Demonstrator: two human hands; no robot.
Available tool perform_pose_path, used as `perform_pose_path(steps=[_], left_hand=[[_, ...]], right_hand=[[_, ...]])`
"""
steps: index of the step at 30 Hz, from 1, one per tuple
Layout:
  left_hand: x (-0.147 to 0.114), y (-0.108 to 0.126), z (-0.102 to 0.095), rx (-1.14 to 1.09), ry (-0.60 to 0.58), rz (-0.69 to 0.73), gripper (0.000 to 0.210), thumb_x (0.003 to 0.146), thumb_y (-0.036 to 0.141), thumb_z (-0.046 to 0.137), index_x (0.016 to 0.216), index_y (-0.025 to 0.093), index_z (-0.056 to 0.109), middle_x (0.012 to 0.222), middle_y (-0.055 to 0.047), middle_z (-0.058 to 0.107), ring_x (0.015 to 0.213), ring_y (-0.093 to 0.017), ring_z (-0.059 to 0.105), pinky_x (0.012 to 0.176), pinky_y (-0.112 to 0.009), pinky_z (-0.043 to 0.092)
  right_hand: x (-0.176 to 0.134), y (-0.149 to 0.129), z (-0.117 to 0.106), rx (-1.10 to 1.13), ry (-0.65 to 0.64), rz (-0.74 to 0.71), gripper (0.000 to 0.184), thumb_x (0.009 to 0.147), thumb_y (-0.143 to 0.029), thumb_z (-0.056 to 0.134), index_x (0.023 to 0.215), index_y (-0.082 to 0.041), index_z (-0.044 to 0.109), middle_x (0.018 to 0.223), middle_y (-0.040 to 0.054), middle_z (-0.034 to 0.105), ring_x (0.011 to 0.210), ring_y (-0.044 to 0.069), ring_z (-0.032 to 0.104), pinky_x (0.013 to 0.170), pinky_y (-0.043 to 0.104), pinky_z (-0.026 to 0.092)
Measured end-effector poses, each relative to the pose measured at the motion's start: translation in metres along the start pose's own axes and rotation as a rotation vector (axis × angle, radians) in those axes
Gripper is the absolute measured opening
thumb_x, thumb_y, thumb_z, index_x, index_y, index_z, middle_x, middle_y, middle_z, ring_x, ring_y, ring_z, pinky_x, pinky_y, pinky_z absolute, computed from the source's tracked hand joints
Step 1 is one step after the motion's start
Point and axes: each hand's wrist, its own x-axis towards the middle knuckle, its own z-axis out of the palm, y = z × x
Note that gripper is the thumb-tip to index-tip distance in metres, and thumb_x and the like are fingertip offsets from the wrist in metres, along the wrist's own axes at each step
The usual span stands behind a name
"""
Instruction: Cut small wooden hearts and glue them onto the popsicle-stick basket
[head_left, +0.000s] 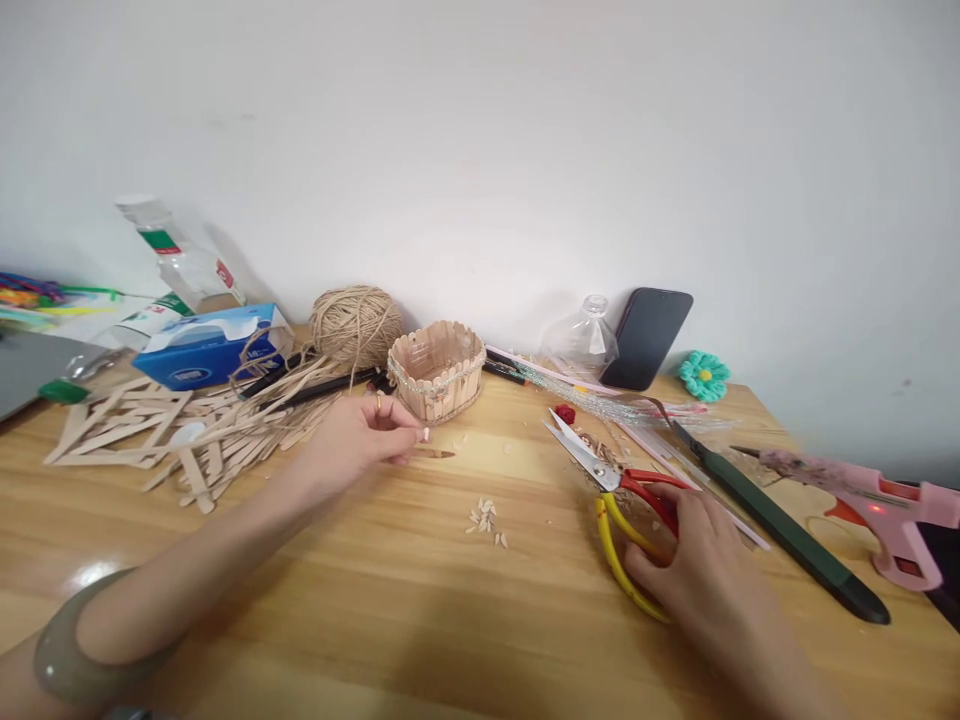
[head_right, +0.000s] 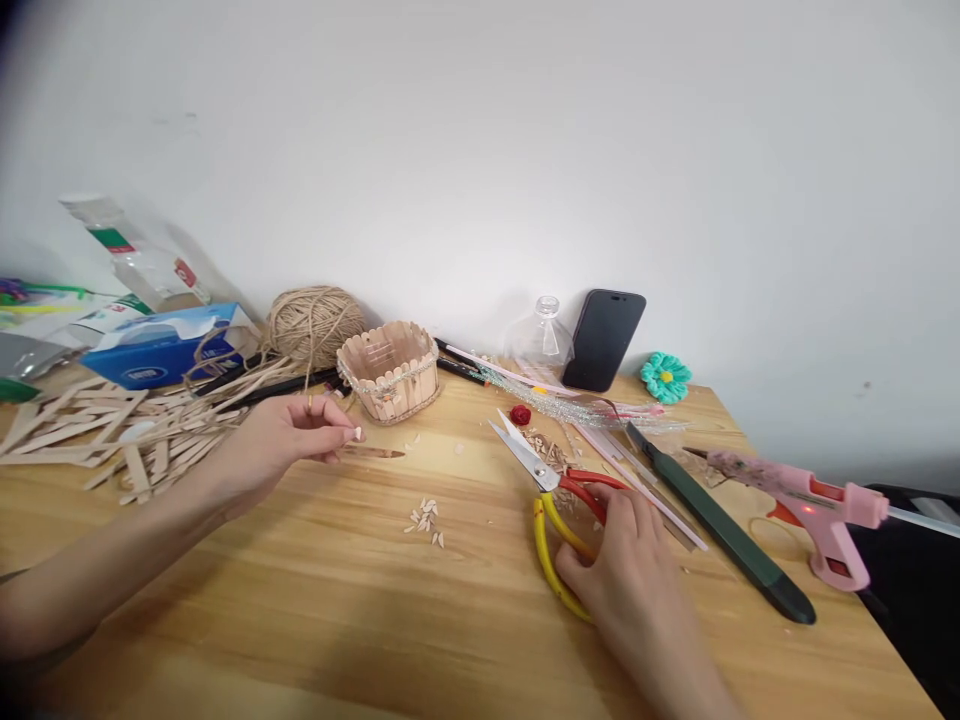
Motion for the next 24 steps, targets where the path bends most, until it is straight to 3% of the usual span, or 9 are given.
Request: perform_pose_path(steps=[7,11,14,18,21,24], left_hand=[[0.001,-0.014,-0.003,-0.036,-0.057,-0.102,0.015,0.054,0.023,0.072,0.064,0.016,0.063,0.059,0.001,0.062,0.057,-0.014,0.057,0.055,-0.025,0.049],[0.0,-0.02,-0.002,-0.028,-0.075,-0.121,0.011,0.059,0.024,0.07,0.066,0.016,0.066,0.061,0.0,0.065,0.057,-0.012,0.055,0.056,-0.023,0.046],[-0.001,-0.025,0.0,-0.035,-0.088,-0.129,0.01,0.062,0.025,0.068,0.067,0.016,0.066,0.064,0.0,0.066,0.056,-0.012,0.055,0.056,-0.023,0.045],[-0.003,-0.03,0.006,-0.053,-0.132,-0.148,0.008,0.061,0.022,0.069,0.064,0.016,0.066,0.065,-0.001,0.067,0.056,-0.012,0.055,0.055,-0.023,0.044],[-0.004,-0.032,0.012,-0.075,-0.168,-0.165,0.008,0.059,0.021,0.07,0.062,0.016,0.065,0.062,0.0,0.066,0.055,-0.011,0.055,0.054,-0.022,0.043],[-0.002,-0.033,0.018,-0.107,-0.179,-0.186,0.01,0.058,0.021,0.072,0.063,0.015,0.066,0.064,-0.001,0.066,0.06,-0.013,0.057,0.058,-0.023,0.044]], right_hand=[[-0.002,-0.003,0.003,0.408,-0.096,0.221,0.038,0.065,-0.044,0.065,0.09,-0.021,0.049,0.095,0.0132,0.062,0.082,0.029,0.063,0.07,0.043,0.052],[0.005,-0.019,-0.011,0.674,-0.189,0.281,0.037,0.06,-0.046,0.069,0.08,-0.023,0.048,0.072,0.0025,0.057,0.061,0.021,0.058,0.054,0.034,0.051],[0.014,-0.034,-0.023,0.949,-0.317,0.223,0.033,0.067,-0.05,0.063,0.077,-0.023,0.048,0.064,-0.0028,0.046,0.049,0.013,0.045,0.042,0.025,0.042],[0.023,-0.048,-0.022,1.331,-0.429,0.116,0.035,0.075,-0.056,0.054,0.071,-0.023,0.045,0.066,-0.0029,0.041,0.045,0.011,0.035,0.041,0.026,0.034],[0.023,-0.048,-0.014,1.403,-0.471,0.059,0.04,0.073,-0.062,0.053,0.073,-0.023,0.045,0.068,-0.0015,0.041,0.049,0.012,0.035,0.043,0.027,0.035],[0.016,-0.043,-0.008,1.364,-0.472,-0.006,0.051,0.065,-0.069,0.056,0.087,-0.025,0.046,0.073,-0.0001,0.041,0.056,0.014,0.037,0.046,0.027,0.036]])
